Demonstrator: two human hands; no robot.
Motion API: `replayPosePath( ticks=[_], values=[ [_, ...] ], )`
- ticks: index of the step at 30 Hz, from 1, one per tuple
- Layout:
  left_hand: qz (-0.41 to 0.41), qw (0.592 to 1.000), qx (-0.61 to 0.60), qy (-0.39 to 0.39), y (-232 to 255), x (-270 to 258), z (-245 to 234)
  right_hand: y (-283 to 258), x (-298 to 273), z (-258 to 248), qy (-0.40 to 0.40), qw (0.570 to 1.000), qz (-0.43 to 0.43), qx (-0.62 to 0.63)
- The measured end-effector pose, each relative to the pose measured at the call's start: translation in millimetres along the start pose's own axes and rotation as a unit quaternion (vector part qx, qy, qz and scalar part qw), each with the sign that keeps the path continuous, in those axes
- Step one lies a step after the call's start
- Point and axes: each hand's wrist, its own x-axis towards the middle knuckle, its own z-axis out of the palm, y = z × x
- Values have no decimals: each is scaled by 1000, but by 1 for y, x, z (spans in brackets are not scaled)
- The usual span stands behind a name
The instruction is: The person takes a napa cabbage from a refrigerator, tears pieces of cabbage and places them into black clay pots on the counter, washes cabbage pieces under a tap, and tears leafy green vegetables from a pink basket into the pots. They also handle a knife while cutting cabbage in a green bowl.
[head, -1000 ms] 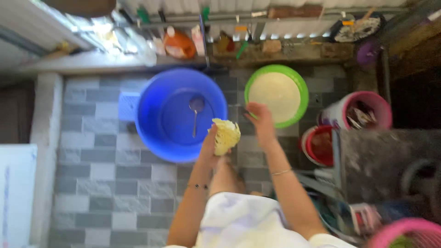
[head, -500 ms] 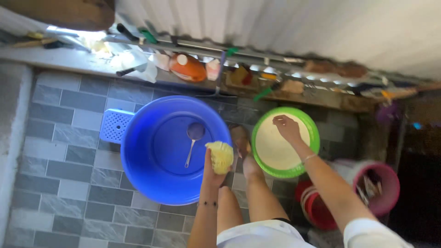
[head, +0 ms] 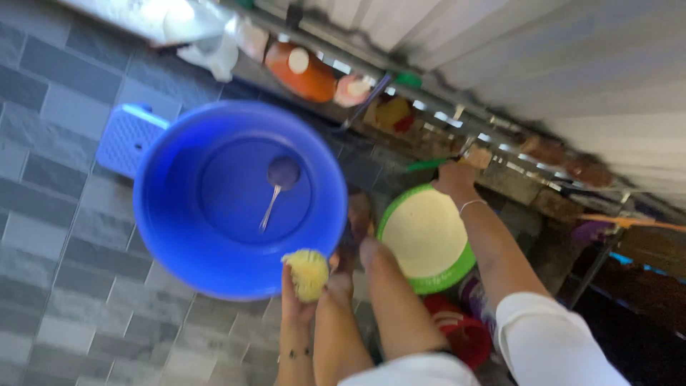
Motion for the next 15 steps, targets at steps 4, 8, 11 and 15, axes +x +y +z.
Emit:
replayPosePath(
  ticks=[4,8,11,15],
  values=[
    [-20,999,-16,26,13,4,-5,-9,0,8,-119,968,36,-216],
    [-5,999,-1,34,14,7,-12,4,-5,48,-127,966,26,-223],
    [7,1000,-9,-9,8,23,-6,10,6,38,-118,973,37,-194],
    [-22,998,-32,53,6,33,57,7,7,35,-131,969,29,-207]
  ],
)
